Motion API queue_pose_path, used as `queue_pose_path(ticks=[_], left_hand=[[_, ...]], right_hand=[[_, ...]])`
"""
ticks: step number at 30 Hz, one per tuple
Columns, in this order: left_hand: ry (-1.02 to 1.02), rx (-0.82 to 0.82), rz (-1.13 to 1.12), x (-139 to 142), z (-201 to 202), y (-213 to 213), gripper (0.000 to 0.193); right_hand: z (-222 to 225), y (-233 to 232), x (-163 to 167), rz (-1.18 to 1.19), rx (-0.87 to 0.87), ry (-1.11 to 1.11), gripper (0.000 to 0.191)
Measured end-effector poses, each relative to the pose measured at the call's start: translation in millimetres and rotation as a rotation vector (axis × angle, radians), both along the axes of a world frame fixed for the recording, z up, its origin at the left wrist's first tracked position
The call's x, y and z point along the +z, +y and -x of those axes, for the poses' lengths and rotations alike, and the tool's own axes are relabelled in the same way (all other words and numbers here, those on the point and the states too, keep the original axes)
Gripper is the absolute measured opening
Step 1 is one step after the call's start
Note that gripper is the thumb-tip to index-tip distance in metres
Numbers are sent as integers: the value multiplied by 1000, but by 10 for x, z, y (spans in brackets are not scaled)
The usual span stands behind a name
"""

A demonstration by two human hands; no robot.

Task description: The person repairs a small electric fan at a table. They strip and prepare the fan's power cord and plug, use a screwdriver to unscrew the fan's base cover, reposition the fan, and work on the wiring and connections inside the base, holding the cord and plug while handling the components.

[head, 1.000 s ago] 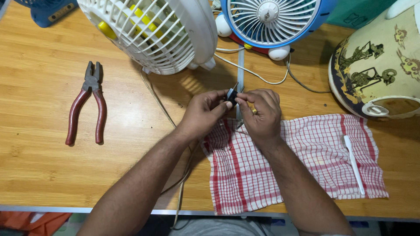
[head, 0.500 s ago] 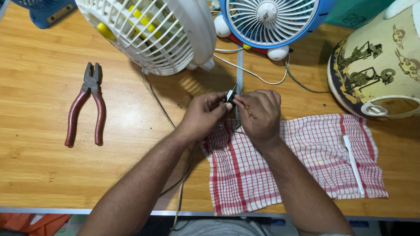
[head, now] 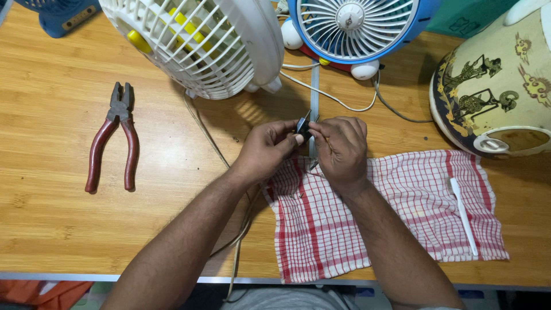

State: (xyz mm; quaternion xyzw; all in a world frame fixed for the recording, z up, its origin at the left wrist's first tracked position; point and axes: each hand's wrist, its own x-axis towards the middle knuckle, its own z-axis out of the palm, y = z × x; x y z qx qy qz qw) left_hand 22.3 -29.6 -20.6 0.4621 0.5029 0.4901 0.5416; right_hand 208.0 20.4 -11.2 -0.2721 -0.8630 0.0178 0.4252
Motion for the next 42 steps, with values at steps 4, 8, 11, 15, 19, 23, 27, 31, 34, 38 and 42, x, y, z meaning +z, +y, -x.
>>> queue_pose_path(ticks=[4, 8, 11, 15, 19, 23, 27, 31, 34, 38, 42], left_hand=[[-45, -10, -33, -36, -4, 14, 41], [-66, -16, -47, -65, -5, 20, 41], [-90, -23, -48, -66, -2, 18, 41], [-76, -13, -52, -39, -11, 24, 41], [48, -13, 14, -33, 18, 8, 42], [-75, -34, -80, -70, 4, 17, 41], [-47, -22, -74, -90, 3, 27, 41], [-129, -20, -52, -68, 9, 17, 40], [-104, -4, -44, -54, 7, 20, 38], [-25, 14, -29, -76, 19, 27, 37], [-64, 0, -53, -109, 9, 49, 37]], right_hand=[[-3, -9, 24, -9, -8, 7, 11], [15, -14, 44, -33, -6, 5, 11], [18, -24, 52, -52, -13, -18, 13], [15, -12, 51, -89, -11, -37, 14], [10, 1, 44, -115, -21, -66, 14], [5, -19, 49, -106, -3, -72, 14], [7, -20, 71, -85, 14, -63, 17], [-5, -2, 58, -25, 43, -29, 22], [-40, 5, -6, 43, 23, 41, 24], [-50, 32, -146, 374, 15, 277, 25], [-15, 113, -215, 632, 208, 451, 36]])
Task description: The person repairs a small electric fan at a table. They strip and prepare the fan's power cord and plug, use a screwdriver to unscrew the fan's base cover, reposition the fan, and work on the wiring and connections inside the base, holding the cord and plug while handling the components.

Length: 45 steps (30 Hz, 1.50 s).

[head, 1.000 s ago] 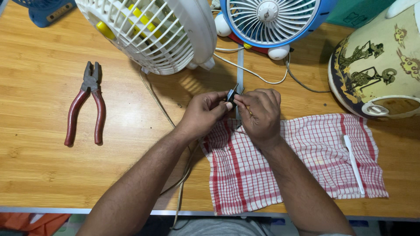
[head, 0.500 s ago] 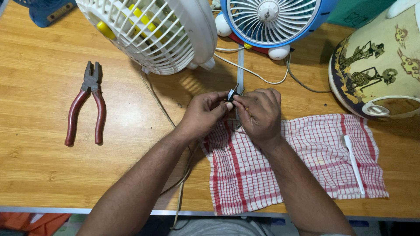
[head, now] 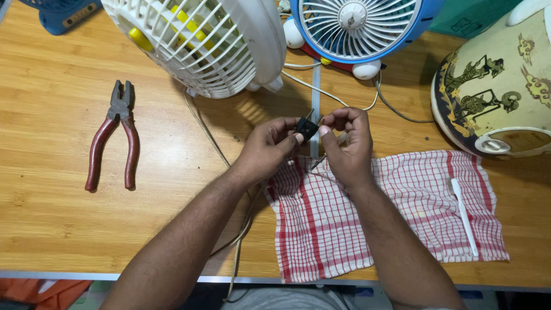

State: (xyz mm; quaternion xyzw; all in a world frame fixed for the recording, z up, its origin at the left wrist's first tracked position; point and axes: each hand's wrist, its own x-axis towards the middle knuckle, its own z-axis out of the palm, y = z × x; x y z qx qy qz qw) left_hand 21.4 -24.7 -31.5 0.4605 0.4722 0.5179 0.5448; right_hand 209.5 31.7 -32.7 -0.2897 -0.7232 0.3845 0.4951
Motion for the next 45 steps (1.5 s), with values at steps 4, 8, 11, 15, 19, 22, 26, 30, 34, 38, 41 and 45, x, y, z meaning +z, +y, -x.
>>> queue_pose_path(ticks=[4, 8, 11, 15, 19, 22, 26, 30, 34, 38, 41, 45], left_hand=[[-49, -44, -20, 33, 2, -16, 39], [98, 23, -100, 111, -25, -99, 42], [278, 90, -145, 130, -42, -134, 43], [40, 75, -150, 69, -34, -61, 41], [-23, 108, -178, -12, -15, -38, 40], [7, 152, -144, -29, -1, -22, 38], [13, 192, -25, -21, 48, 19, 40], [135, 275, -14, -19, 127, 42, 44], [162, 295, -138, 17, 128, 35, 37], [302, 274, 76, 97, 135, -6, 35], [297, 270, 47, 124, 119, -25, 32], [261, 256, -85, 76, 107, -12, 27]], right_hand=[[14, -20, 17, 247, 52, -1, 40], [29, -15, 24, 339, 31, 6, 38], [23, 31, -8, 332, 127, 123, 35], [15, 53, -73, 399, 112, 134, 35], [60, 27, -67, 273, 88, 124, 32], [56, -48, 16, 155, -24, -53, 18], [49, -108, 148, -63, -157, -400, 11], [74, -102, 182, -243, -182, -694, 13], [134, -100, 104, -362, -163, -792, 16], [185, -103, 34, -414, -156, -853, 16], [181, -103, 41, -386, -190, -797, 17], [146, -97, 111, -302, -215, -585, 30]])
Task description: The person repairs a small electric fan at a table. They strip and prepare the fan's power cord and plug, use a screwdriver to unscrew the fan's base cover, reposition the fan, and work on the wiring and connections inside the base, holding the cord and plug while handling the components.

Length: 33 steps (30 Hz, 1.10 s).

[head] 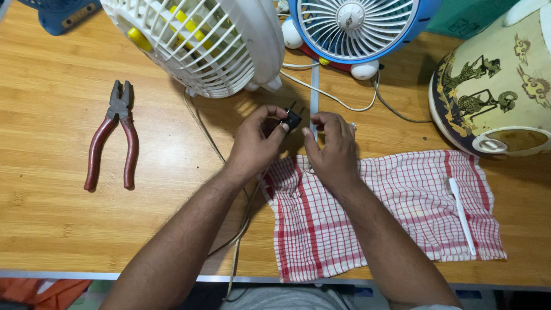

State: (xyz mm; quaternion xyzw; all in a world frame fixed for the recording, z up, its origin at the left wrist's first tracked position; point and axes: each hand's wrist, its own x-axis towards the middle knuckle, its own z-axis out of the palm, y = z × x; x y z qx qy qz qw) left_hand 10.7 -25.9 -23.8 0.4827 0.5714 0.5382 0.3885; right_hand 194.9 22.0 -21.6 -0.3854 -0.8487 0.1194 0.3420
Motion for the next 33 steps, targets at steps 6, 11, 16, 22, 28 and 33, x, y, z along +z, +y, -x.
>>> queue_pose_path(ticks=[6, 11, 16, 22, 28, 33], left_hand=[[-263, -186, 1, -102, -8, 44, 24], [-230, -221, 17, -52, 1, 17, 25], [151, -131, -98, 105, -24, -100, 25], [593, -122, -251, 218, -30, -191, 28], [527, -75, -102, 140, -23, -139, 24], [-2, -40, 98, 5, 82, 16, 30]], right_hand=[[-41, 2, 78, -135, 140, 9, 42], [-106, 46, 108, -148, 145, -42, 41], [-122, 59, 92, -181, 141, -55, 37], [-114, 77, 60, -182, 132, -81, 33], [-86, 54, 63, -140, 110, -113, 34], [-65, 42, 70, -38, 26, -64, 39]])
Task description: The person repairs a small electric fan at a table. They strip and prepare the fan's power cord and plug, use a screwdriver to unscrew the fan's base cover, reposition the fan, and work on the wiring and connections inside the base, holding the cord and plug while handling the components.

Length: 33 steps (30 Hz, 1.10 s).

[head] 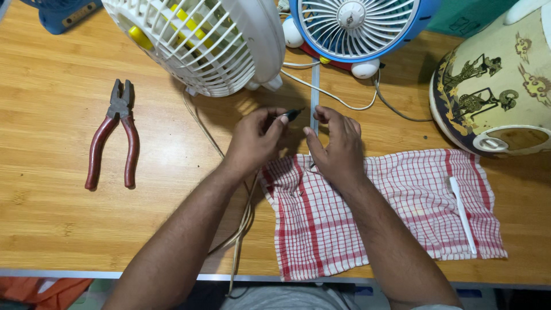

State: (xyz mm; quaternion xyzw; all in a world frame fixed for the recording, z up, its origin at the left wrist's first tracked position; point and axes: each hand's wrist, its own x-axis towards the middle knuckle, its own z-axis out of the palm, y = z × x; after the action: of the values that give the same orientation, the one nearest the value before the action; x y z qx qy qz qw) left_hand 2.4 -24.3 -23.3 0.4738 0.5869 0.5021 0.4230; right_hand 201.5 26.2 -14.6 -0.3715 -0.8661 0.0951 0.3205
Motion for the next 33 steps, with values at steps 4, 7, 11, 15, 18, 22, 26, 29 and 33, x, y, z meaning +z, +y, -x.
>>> queue_pose_path(ticks=[4, 7, 11, 15, 18, 22, 26, 29, 33], left_hand=[[-495, -65, 68, -90, 68, 110, 36], [-684, -26, 142, -124, 73, 112, 39], [-765, 0, 195, -106, 72, 115, 40], [-763, -12, 208, -88, 81, 105, 41], [-750, -8, 238, -79, 89, 102, 40], [-755, -7, 242, -73, 87, 105, 40], [-792, -1, 246, -63, 62, 94, 40], [-779, 12, 277, -49, 49, 67, 39], [-773, 3, 275, -49, 12, 61, 39]], right_hand=[[75, -4, -53, -37, -33, -187, 23], [140, -33, -109, -40, -10, -239, 23], [189, -28, -139, -57, -15, -250, 17], [199, -24, -152, -74, -17, -246, 14], [194, -32, -164, -118, 8, -239, 14], [196, -46, -174, -183, 11, -261, 13], [180, -32, -140, -273, 2, -299, 11], [114, -12, -58, -268, -6, -260, 13], [-48, 0, 112, -245, -58, -121, 10]])
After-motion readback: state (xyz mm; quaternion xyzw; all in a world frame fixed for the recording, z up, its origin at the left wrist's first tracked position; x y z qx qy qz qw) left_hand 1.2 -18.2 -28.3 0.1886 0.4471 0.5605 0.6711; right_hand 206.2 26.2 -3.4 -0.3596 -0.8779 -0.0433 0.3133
